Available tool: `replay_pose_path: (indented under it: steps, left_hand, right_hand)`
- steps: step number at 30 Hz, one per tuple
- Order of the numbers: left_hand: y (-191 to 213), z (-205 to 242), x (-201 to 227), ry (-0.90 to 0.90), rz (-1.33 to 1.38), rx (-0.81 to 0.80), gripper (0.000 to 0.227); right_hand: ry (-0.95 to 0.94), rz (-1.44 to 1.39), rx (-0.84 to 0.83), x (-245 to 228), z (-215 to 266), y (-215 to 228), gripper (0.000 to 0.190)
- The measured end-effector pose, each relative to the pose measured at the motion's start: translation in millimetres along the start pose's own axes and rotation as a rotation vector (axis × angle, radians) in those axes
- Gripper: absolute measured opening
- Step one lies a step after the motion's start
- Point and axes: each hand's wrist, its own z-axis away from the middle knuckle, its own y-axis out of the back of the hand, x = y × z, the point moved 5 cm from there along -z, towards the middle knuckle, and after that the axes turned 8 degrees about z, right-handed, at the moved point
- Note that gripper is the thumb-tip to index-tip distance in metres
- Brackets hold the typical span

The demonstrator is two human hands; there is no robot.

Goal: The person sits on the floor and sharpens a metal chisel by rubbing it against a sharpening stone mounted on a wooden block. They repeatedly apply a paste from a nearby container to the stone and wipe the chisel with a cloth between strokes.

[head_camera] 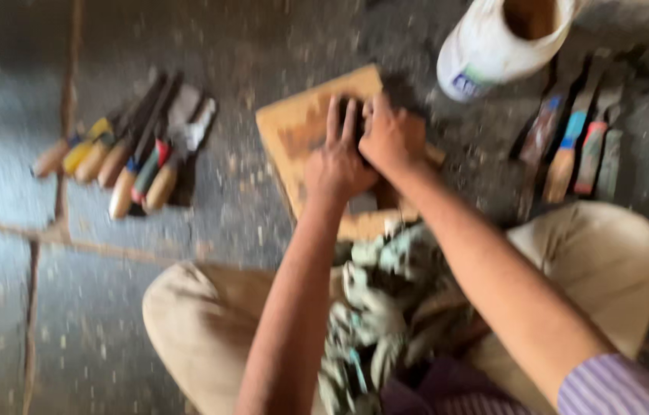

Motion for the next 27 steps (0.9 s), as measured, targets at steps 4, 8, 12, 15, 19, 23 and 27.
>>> replay_pose_path:
  steps: [4, 8, 12, 15, 19, 23, 27]
  left_hand:
    - [16, 60, 26, -0.176, 0.073, 0.21, 0.1]
    - [-1, 128, 40, 0.083, 0.085, -0.12, 0.097]
    - [-5, 134, 39, 0.018, 0.108, -0.046, 0.094]
    - [-2, 131, 39, 0.016, 0.098, -0.104, 0.103]
    - [19, 148, 55, -0.144, 0.105, 0.042, 0.1]
    - [4, 132, 49, -0.133, -0.082, -0.101, 0.094]
    - [-3, 113, 30, -0.077, 0.009, -0.094, 0.078]
  right_hand:
    - [0.061, -0.114, -0.14, 4, 79, 37, 0.004]
    - [0.116, -0.155, -0.208, 3, 147, 88, 0.02]
    - [0.168, -0.179, -0.198, 5, 139, 84, 0.029]
    - [0.153, -0.083, -0.298, 4, 141, 77, 0.028]
    - [0.057, 0.063, -0.558, 22, 120, 62, 0.018]
    - [0.017, -0.09, -0.744, 36, 77, 32, 0.021]
    - [0.134, 0.046, -0.866, 29, 58, 29, 0.018]
